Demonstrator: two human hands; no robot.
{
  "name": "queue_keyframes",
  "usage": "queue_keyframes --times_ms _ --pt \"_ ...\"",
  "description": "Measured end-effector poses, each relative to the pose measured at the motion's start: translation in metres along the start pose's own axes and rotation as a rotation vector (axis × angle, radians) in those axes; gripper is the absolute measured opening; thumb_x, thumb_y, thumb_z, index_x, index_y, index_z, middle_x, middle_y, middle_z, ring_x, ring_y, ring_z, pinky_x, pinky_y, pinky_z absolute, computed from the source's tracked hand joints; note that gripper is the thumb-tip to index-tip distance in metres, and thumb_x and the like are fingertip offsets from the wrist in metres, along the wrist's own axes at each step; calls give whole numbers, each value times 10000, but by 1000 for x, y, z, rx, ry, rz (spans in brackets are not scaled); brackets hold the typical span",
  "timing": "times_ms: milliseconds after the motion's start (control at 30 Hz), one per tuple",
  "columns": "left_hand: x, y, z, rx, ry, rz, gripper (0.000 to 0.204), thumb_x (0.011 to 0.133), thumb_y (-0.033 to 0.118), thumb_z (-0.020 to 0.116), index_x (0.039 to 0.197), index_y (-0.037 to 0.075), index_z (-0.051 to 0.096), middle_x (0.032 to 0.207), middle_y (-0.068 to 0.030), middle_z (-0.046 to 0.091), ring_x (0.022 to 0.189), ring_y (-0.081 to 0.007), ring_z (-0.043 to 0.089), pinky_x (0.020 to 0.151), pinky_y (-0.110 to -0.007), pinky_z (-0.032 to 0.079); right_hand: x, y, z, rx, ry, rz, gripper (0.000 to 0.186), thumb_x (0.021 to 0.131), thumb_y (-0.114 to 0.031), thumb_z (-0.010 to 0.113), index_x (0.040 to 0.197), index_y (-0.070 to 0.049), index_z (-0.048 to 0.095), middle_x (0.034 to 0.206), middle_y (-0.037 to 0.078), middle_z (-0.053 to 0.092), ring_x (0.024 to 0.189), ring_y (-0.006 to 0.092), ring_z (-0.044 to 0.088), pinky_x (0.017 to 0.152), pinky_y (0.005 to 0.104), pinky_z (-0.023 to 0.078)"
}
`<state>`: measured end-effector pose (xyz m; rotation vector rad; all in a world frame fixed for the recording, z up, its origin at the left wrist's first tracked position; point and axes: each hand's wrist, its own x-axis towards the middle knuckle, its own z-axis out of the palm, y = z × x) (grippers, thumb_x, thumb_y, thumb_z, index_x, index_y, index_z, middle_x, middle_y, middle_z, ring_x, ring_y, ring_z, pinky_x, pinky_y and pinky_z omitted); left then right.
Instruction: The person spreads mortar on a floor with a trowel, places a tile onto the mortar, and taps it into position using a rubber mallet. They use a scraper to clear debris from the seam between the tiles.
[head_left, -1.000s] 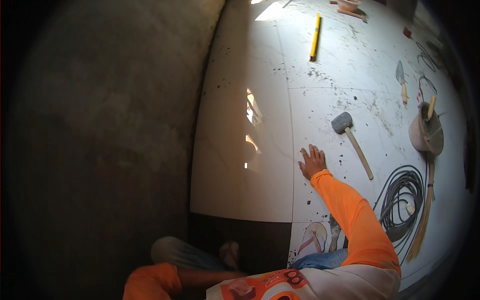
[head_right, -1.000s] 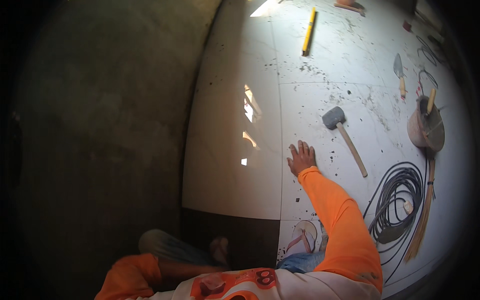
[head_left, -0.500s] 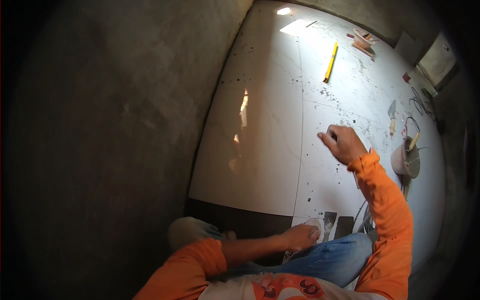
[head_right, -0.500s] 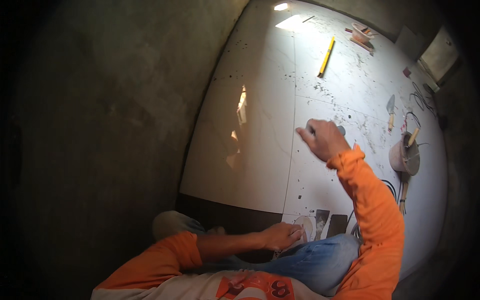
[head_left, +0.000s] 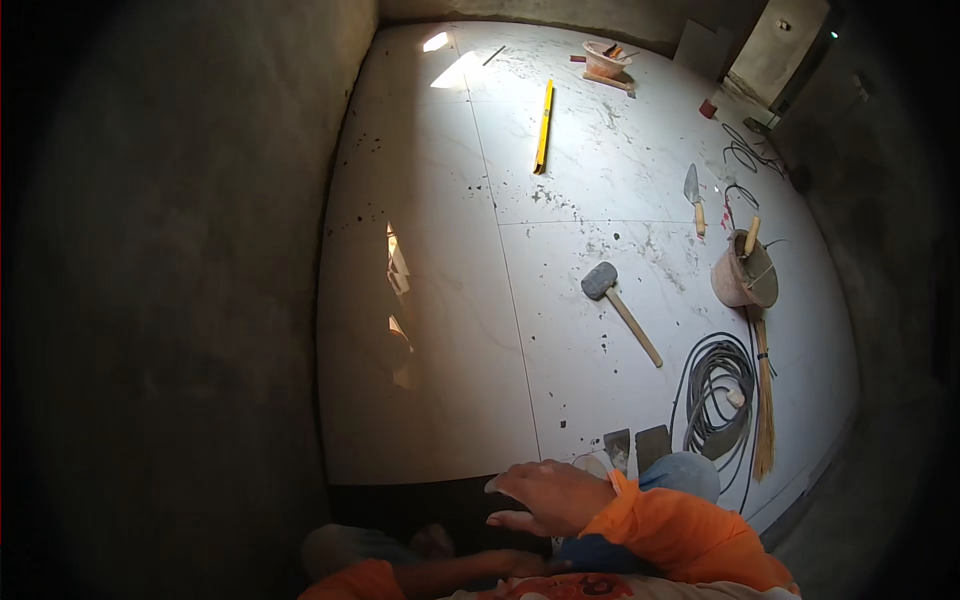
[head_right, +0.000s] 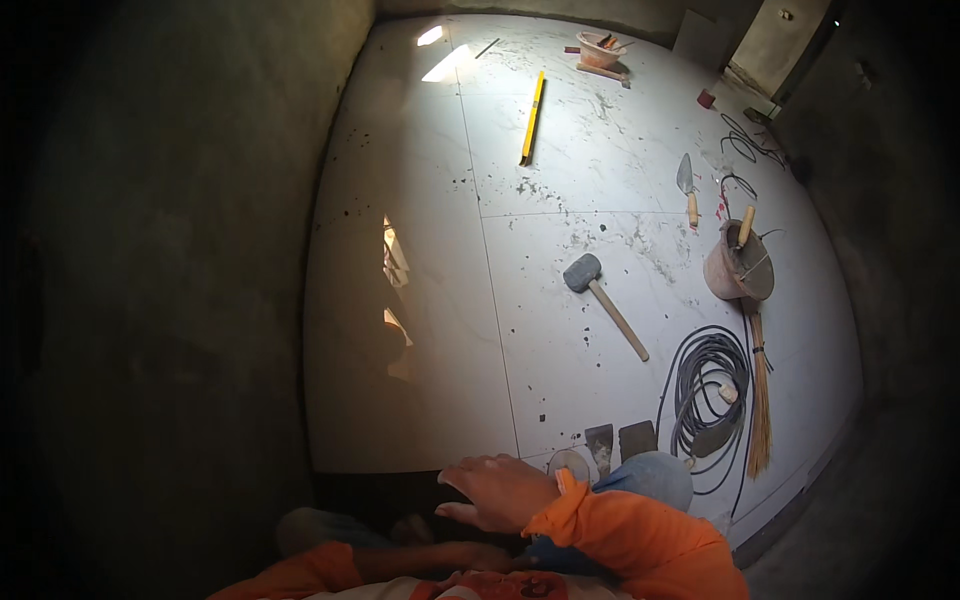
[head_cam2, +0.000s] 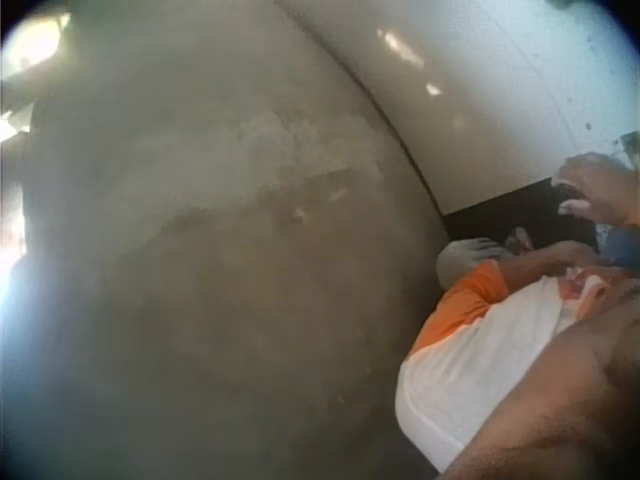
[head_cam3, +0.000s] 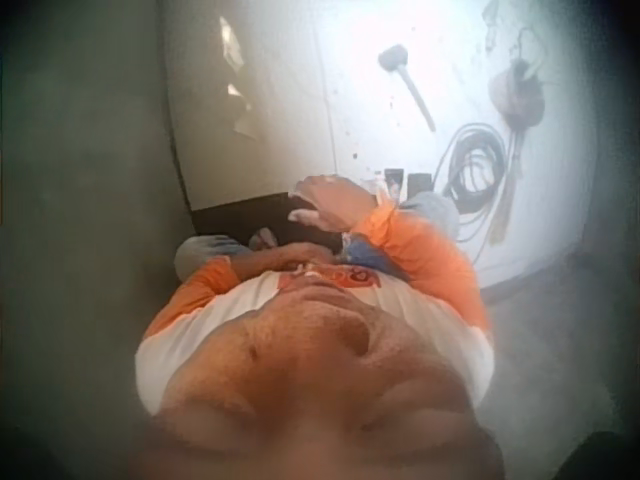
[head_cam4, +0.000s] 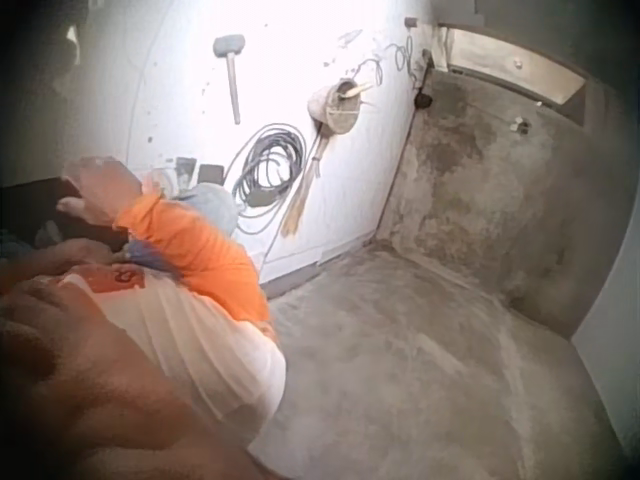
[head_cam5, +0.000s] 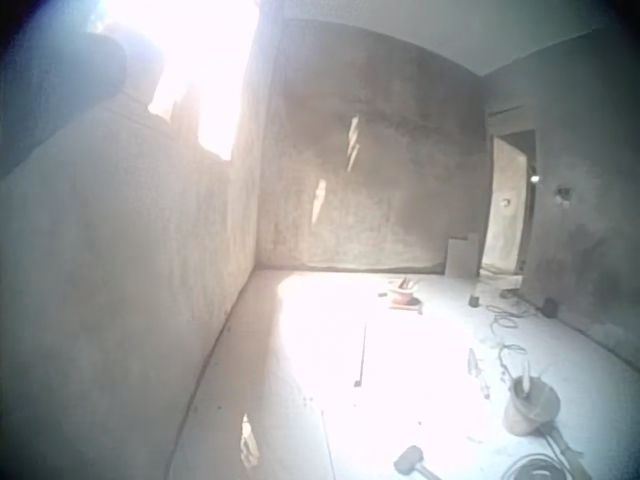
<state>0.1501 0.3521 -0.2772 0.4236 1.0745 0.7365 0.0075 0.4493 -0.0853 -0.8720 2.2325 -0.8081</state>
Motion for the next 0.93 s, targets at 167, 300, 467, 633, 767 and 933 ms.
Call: queue_keyframes --times_ms 167,300,467,633,767,933 --pt "-26 19 -22 -96 -5 29 717 978 561 200 1189 3 598 1106 -175 629 966 -248 568 882 -359 417 -4 4 -28 129 43 -43 481 916 -423 583 1155 -5 567 1029 207 628 983 393 610 868 442 483" --pt "-56 47 -30 -200 -19 77 656 982 534 262 1169 4 600 1036 -159 650 856 -212 588 795 -339 448 -3 19 -33 161 -67 6 496 922 -434 581 1194 -21 550 1029 194 624 972 381 617 850 440 494" --pt "-107 130 -17 -513 -189 304 582 987 501 341 1144 6 603 949 -140 676 718 -167 612 685 -313 486 1 27 -52 362 -58 140 495 913 -450 582 1150 -16 573 1014 196 647 977 359 626 850 425 491" --pt "-125 157 1 -243 515 15 627 917 537 497 1221 -11 532 1180 -183 618 865 -302 660 837 -434 509 6 71 -24 777 414 473 322 882 -369 596 1015 -83 662 942 170 671 895 341 644 797 395 496" --pt "-197 150 67 243 1160 -364 514 880 380 572 1234 11 520 1158 -191 597 1123 -358 557 950 -488 435 -115 113 24 408 801 1097 266 872 -289 572 1014 -80 655 963 185 653 905 368 619 822 429 487" --pt "-347 173 224 -631 852 -578 674 905 568 512 1274 4 484 1178 -185 590 1150 -252 554 912 -442 454 -262 -38 -52 154 57 805 559 866 -475 569 1221 -43 563 1248 291 500 1173 448 471 1013 492 369"
